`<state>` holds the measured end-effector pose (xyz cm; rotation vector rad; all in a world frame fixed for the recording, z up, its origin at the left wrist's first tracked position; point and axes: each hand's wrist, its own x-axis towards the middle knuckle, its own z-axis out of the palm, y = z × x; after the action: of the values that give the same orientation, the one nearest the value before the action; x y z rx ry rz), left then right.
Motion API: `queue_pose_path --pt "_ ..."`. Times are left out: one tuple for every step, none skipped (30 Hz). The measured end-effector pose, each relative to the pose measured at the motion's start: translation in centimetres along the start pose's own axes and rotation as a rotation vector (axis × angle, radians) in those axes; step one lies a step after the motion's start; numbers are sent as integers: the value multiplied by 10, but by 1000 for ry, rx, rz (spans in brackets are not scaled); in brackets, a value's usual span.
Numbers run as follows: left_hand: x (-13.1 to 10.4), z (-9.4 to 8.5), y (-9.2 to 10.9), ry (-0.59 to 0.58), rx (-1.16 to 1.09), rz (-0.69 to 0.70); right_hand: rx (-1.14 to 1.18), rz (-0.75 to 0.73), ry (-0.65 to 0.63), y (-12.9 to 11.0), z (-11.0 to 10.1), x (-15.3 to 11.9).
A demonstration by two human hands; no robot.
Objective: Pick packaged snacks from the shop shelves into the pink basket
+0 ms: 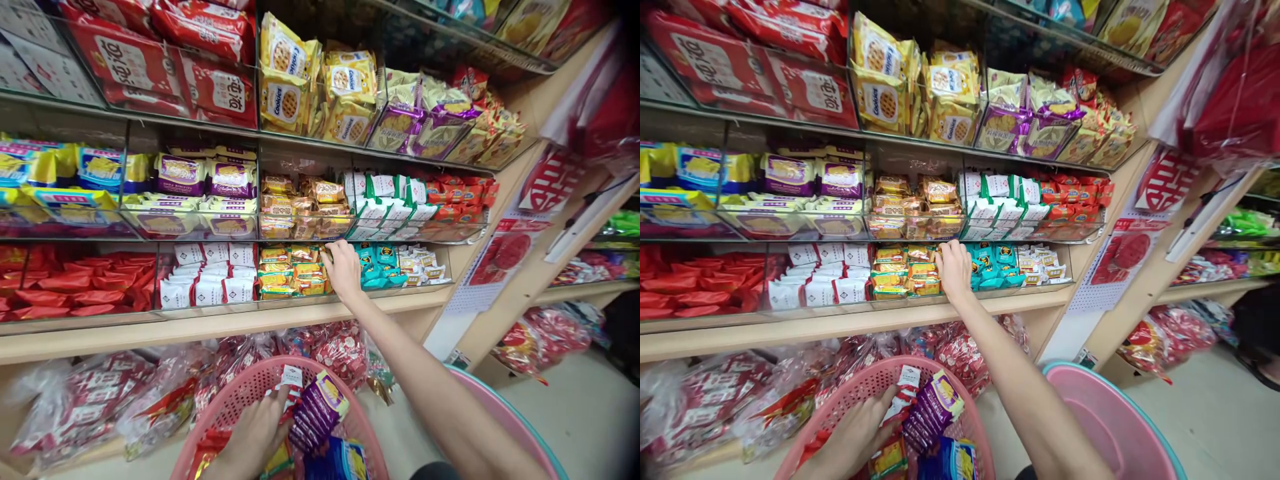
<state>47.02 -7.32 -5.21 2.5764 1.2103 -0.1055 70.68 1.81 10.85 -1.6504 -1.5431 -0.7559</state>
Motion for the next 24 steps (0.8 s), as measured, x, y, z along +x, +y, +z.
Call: queue_pose_path --pt "-1 -1 0 3 5 -4 -28 17 0 -1 4 2" --pt "-2 -2 0 0 10 -10 -45 29 2 -2 8 3" --pt "-4 -3 -1 -6 13 -15 -54 39 8 -2 12 4" --pt "-6 -4 -1 -10 11 -14 -58 49 16 -3 14 3" --pt "-8 -4 -2 -8 6 -7 -57 60 24 -3 17 3" --pt "-10 -4 -4 -5 1 1 -51 74 31 -4 19 2" --pt "-11 -3 -5 4 -4 11 -41 93 36 -4 21 1" --pt "-12 -2 -7 14 -7 20 -27 116 40 -4 23 1" --pt "-13 -2 -8 21 -6 24 -9 140 44 -5 25 0" --pt "-13 -1 -9 22 -1 24 12 164 51 -5 28 0" --pt "-14 0 -10 18 7 22 35 185 62 -6 30 0" --pt "-14 1 -11 14 16 19 61 199 76 -7 32 0" --pt "-15 1 -12 13 25 21 88 207 93 -7 34 -1" --pt "-15 1 -13 15 33 26 115 210 112 -8 35 -1" --pt "-16 1 -13 27 38 37 142 210 133 -9 36 -1" --pt "-16 0 -13 42 42 50 171 209 157 -9 36 -1" --pt "-17 0 -13 53 47 59 202 210 182 -9 36 -2" --pt "-18 -1 -12 56 50 64 234 212 207 -9 35 -2" --pt "-18 -3 -11 53 53 64 266 215 230 -9 34 -3" --pt "-18 -4 -10 45 55 62 298 219 252 -8 34 -3" --pt "-18 -6 -8 34 54 60 326 224 276 -8 33 -3" --pt "-18 -7 -6 26 52 58 351 228 299 -7 31 -4" --pt "-18 -9 -4 18 48 57 375 230 322 -6 30 -4" --pt "-18 -11 -3 10 45 56 397 232 345 -6 29 -5"
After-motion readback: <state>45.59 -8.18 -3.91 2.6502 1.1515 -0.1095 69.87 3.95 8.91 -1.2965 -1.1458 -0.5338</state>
